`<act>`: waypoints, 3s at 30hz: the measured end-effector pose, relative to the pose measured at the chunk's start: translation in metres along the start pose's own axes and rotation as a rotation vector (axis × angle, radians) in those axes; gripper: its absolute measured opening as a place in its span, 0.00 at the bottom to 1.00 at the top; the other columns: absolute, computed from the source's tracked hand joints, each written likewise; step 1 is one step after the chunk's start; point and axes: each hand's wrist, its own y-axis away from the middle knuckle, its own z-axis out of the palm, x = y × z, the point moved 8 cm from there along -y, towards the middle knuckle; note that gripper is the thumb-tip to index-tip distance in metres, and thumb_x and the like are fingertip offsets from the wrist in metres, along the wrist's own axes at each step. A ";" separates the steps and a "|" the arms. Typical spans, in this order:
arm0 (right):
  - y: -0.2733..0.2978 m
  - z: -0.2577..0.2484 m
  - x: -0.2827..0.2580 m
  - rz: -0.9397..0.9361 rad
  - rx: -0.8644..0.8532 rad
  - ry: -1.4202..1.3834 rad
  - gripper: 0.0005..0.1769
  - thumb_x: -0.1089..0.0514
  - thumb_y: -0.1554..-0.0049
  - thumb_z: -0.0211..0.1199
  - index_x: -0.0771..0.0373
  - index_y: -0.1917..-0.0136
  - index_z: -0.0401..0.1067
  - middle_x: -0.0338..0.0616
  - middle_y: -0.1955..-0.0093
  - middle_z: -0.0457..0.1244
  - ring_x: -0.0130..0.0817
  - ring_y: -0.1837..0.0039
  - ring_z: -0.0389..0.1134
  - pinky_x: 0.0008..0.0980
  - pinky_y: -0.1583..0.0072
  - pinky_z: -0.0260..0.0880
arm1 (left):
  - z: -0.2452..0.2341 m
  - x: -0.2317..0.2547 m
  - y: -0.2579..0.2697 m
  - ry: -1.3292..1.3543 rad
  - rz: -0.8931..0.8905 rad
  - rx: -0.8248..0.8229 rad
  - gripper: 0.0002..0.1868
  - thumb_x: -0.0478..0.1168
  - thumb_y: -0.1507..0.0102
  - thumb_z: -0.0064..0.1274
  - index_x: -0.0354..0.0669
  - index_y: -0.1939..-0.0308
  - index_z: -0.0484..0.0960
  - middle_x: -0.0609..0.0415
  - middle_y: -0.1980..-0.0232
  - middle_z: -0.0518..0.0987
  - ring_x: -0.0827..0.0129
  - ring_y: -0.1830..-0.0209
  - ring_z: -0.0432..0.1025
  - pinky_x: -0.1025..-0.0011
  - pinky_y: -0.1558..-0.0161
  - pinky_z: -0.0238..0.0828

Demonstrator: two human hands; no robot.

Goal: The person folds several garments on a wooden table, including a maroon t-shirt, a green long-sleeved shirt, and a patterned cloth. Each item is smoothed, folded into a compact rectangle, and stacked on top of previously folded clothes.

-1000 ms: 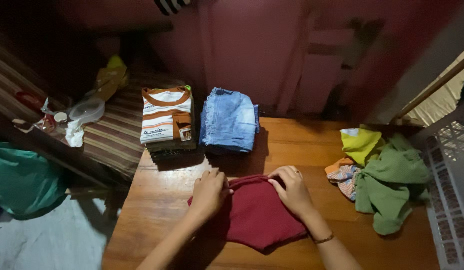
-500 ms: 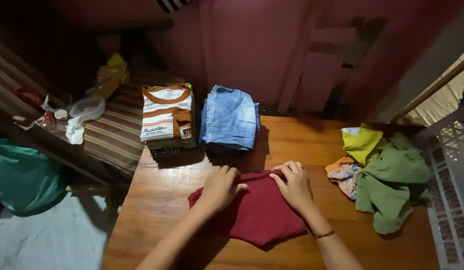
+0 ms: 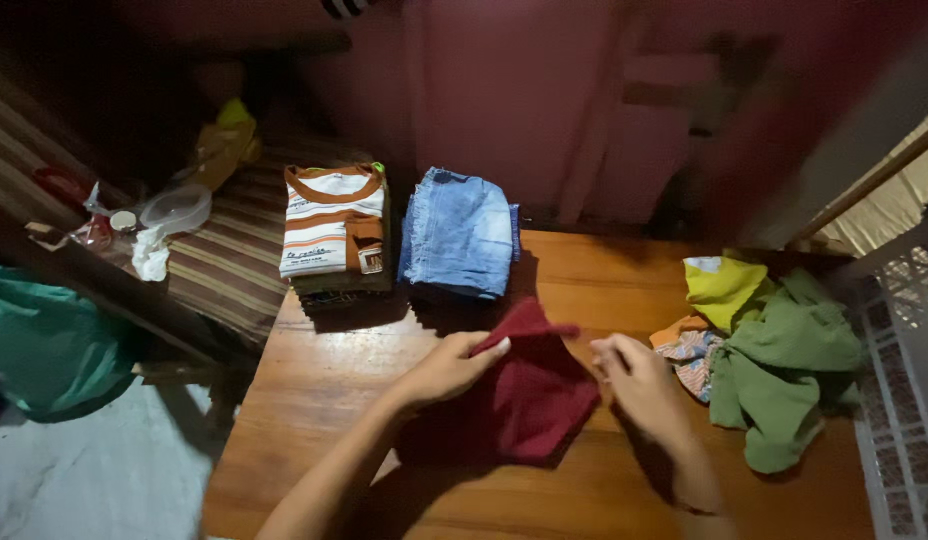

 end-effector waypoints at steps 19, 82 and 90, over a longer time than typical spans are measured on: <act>0.006 0.031 0.006 0.520 -0.093 -1.216 0.25 0.59 0.41 0.59 0.67 0.31 0.67 0.48 0.37 0.67 0.35 0.40 0.70 0.37 0.37 0.71 | -0.020 -0.045 -0.008 0.543 -0.163 0.444 0.19 0.51 0.31 0.53 0.42 0.70 0.82 0.62 0.74 0.74 0.78 0.78 0.61 0.75 0.74 0.55; 0.046 -0.029 -0.013 0.007 0.426 0.380 0.26 0.47 0.43 0.64 0.67 0.40 0.67 0.57 0.39 0.62 0.51 0.36 0.63 0.47 0.36 0.64 | 0.047 0.014 0.012 -0.626 0.233 0.528 0.14 0.37 0.38 0.57 0.38 0.52 0.71 0.40 0.48 0.72 0.48 0.49 0.69 0.54 0.52 0.68; 0.030 0.030 -0.062 -0.275 0.161 0.433 0.29 0.56 0.35 0.48 0.62 0.22 0.58 0.52 0.18 0.49 0.53 0.16 0.41 0.58 0.22 0.39 | 0.095 0.042 -0.009 -0.754 0.628 0.496 0.25 0.35 0.35 0.46 0.32 0.34 0.70 0.38 0.25 0.66 0.45 0.22 0.55 0.46 0.25 0.44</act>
